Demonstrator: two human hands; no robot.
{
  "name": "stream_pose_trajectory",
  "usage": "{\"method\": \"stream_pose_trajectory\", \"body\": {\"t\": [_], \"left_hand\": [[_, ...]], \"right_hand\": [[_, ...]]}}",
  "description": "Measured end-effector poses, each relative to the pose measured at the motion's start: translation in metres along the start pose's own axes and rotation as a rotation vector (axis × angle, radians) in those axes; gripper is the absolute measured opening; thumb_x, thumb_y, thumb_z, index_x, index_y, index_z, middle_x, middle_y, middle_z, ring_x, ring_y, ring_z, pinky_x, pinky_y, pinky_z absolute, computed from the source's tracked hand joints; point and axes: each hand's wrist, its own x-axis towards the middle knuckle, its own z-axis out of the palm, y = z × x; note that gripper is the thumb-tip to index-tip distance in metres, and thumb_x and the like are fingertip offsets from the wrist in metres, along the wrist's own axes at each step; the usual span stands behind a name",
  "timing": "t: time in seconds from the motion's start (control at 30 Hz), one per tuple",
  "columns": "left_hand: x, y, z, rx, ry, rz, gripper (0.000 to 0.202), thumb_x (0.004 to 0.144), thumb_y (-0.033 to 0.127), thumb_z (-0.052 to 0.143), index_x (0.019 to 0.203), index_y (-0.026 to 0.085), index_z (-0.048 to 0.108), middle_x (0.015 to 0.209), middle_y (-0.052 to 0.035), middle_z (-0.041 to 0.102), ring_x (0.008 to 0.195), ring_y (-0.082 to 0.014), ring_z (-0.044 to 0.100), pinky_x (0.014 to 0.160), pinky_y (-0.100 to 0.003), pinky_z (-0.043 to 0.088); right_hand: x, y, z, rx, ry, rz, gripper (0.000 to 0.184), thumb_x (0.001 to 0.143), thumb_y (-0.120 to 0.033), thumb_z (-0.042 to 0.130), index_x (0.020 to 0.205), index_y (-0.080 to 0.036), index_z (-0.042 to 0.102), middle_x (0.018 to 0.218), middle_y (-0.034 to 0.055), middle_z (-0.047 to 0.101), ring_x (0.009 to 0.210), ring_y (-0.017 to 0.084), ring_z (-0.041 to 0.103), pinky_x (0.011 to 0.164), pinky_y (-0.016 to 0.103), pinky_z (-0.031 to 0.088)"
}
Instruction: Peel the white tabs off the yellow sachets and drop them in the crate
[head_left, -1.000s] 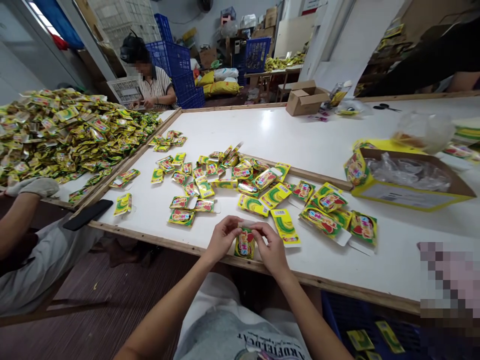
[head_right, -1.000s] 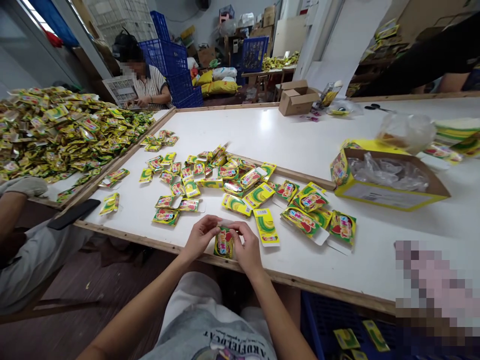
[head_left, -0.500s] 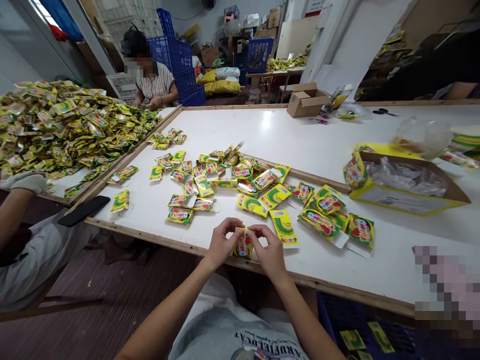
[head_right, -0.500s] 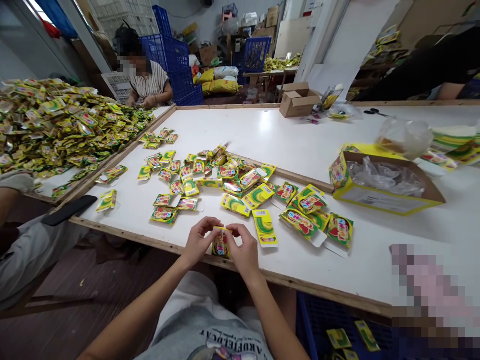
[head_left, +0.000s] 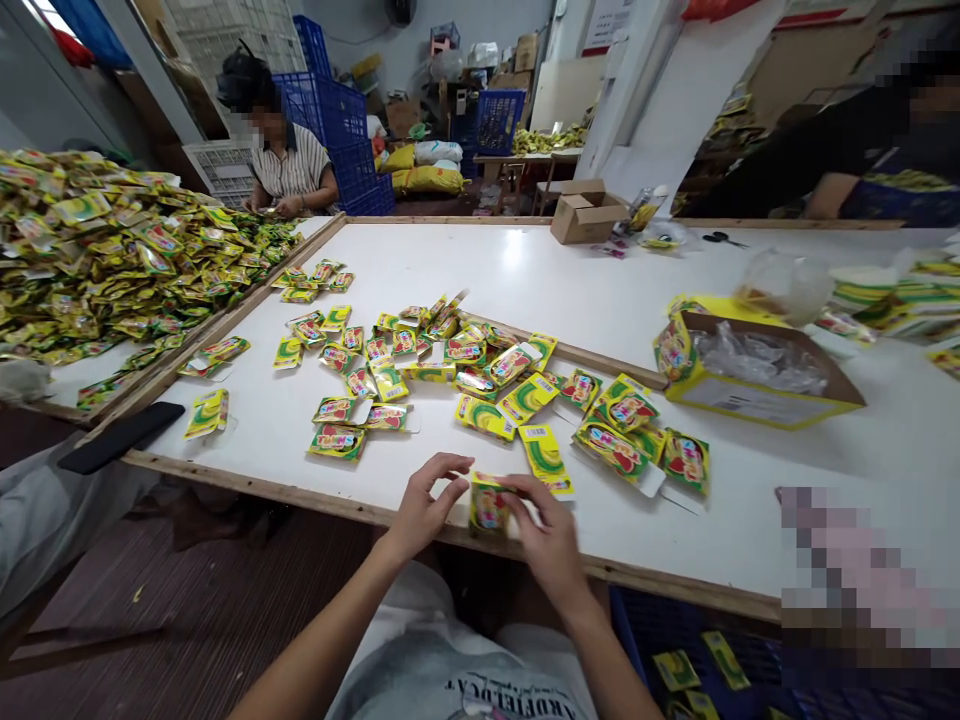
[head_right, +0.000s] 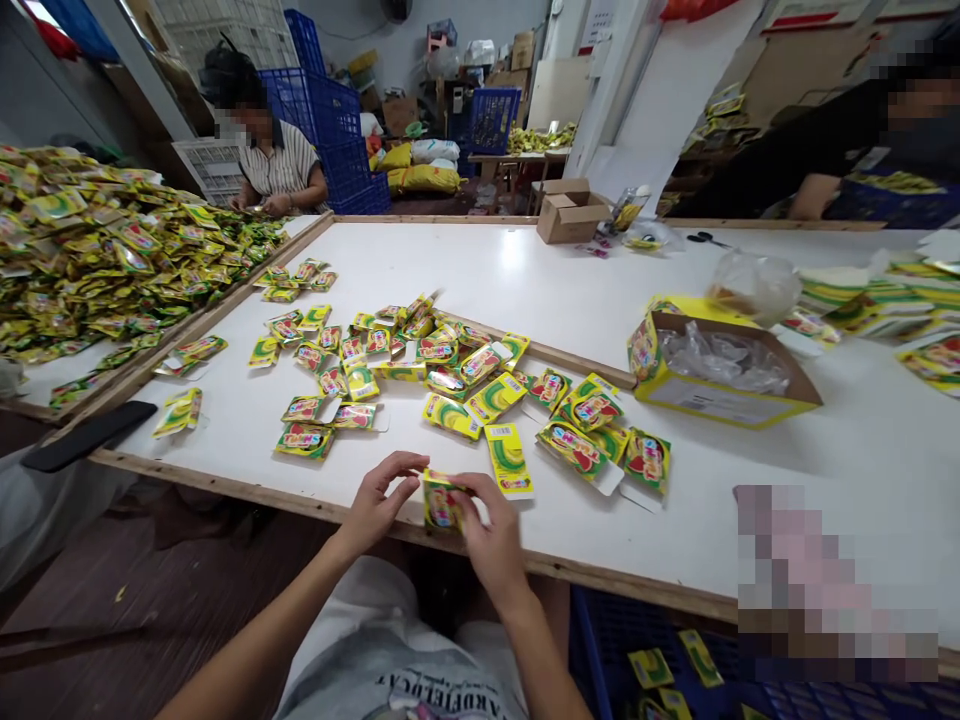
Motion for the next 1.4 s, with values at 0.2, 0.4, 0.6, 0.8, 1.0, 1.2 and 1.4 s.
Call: {"method": "stream_pose_trajectory", "body": {"t": [0.2, 0.4, 0.6, 0.8, 1.0, 1.2, 1.4], "left_hand": [[-0.004, -0.01, -0.009, 0.111, 0.0, -0.098, 0.026, 0.091, 0.033, 0.052, 0.112, 0.023, 0.063, 0.106, -0.0076, 0.065, 0.094, -0.0197, 0.062, 0.083, -0.034, 0.049], [-0.005, -0.013, -0.003, 0.156, -0.044, -0.077, 0.025, 0.089, 0.034, 0.054, 0.107, 0.022, 0.067, 0.103, -0.0075, 0.067, 0.09, -0.0197, 0.062, 0.082, -0.034, 0.049], [-0.012, -0.011, -0.01, 0.174, 0.03, -0.099, 0.025, 0.09, 0.035, 0.053, 0.103, 0.02, 0.068, 0.099, -0.0075, 0.069, 0.09, -0.0203, 0.063, 0.08, -0.033, 0.049], [-0.012, -0.008, -0.003, 0.164, 0.065, -0.065, 0.022, 0.09, 0.031, 0.053, 0.102, 0.02, 0.067, 0.098, -0.0076, 0.068, 0.089, -0.0199, 0.062, 0.081, -0.034, 0.048], [-0.007, 0.008, 0.022, 0.032, -0.079, 0.024, 0.043, 0.079, 0.027, 0.069, 0.118, 0.023, 0.053, 0.117, -0.0095, 0.059, 0.109, -0.0238, 0.055, 0.096, -0.039, 0.044], [-0.007, 0.001, 0.037, -0.129, -0.104, -0.069, 0.036, 0.086, 0.021, 0.059, 0.118, 0.023, 0.042, 0.088, -0.0025, 0.062, 0.085, -0.0168, 0.061, 0.08, -0.031, 0.049], [-0.004, 0.0, 0.037, -0.09, -0.057, -0.088, 0.031, 0.089, 0.022, 0.053, 0.12, 0.024, 0.047, 0.094, -0.0033, 0.063, 0.084, -0.0167, 0.061, 0.073, -0.027, 0.05]], "right_hand": [[-0.054, 0.004, -0.196, -0.581, 0.118, 0.092, 0.023, 0.077, -0.054, 0.058, 0.088, -0.038, 0.071, 0.096, 0.0137, 0.07, 0.087, 0.033, 0.067, 0.079, 0.052, 0.048], [-0.045, 0.023, -0.157, -0.663, -0.103, -0.163, 0.033, 0.084, -0.047, 0.051, 0.108, -0.036, 0.07, 0.141, 0.0048, 0.049, 0.126, 0.033, 0.048, 0.1, 0.054, 0.04], [-0.006, 0.07, -0.07, -0.742, -0.282, -0.226, 0.032, 0.082, -0.041, 0.052, 0.101, -0.029, 0.074, 0.139, 0.0061, 0.052, 0.133, 0.037, 0.039, 0.092, 0.057, 0.047], [0.013, 0.038, -0.076, -0.577, -0.147, -0.312, 0.037, 0.088, -0.038, 0.048, 0.121, -0.027, 0.064, 0.126, 0.0073, 0.062, 0.118, 0.031, 0.056, 0.098, 0.055, 0.042], [0.025, -0.014, -0.045, -0.196, -0.095, -0.199, 0.023, 0.087, -0.04, 0.057, 0.103, -0.029, 0.07, 0.108, 0.0047, 0.07, 0.102, 0.026, 0.064, 0.088, 0.04, 0.052], [0.019, 0.009, -0.01, 0.019, -0.072, -0.051, 0.026, 0.086, -0.039, 0.06, 0.107, -0.024, 0.062, 0.114, 0.0081, 0.065, 0.106, 0.025, 0.061, 0.09, 0.038, 0.051], [0.006, 0.03, -0.008, 0.163, 0.0, 0.084, 0.027, 0.081, -0.039, 0.067, 0.101, -0.024, 0.057, 0.1, 0.0061, 0.067, 0.09, 0.021, 0.066, 0.079, 0.034, 0.056]]}}
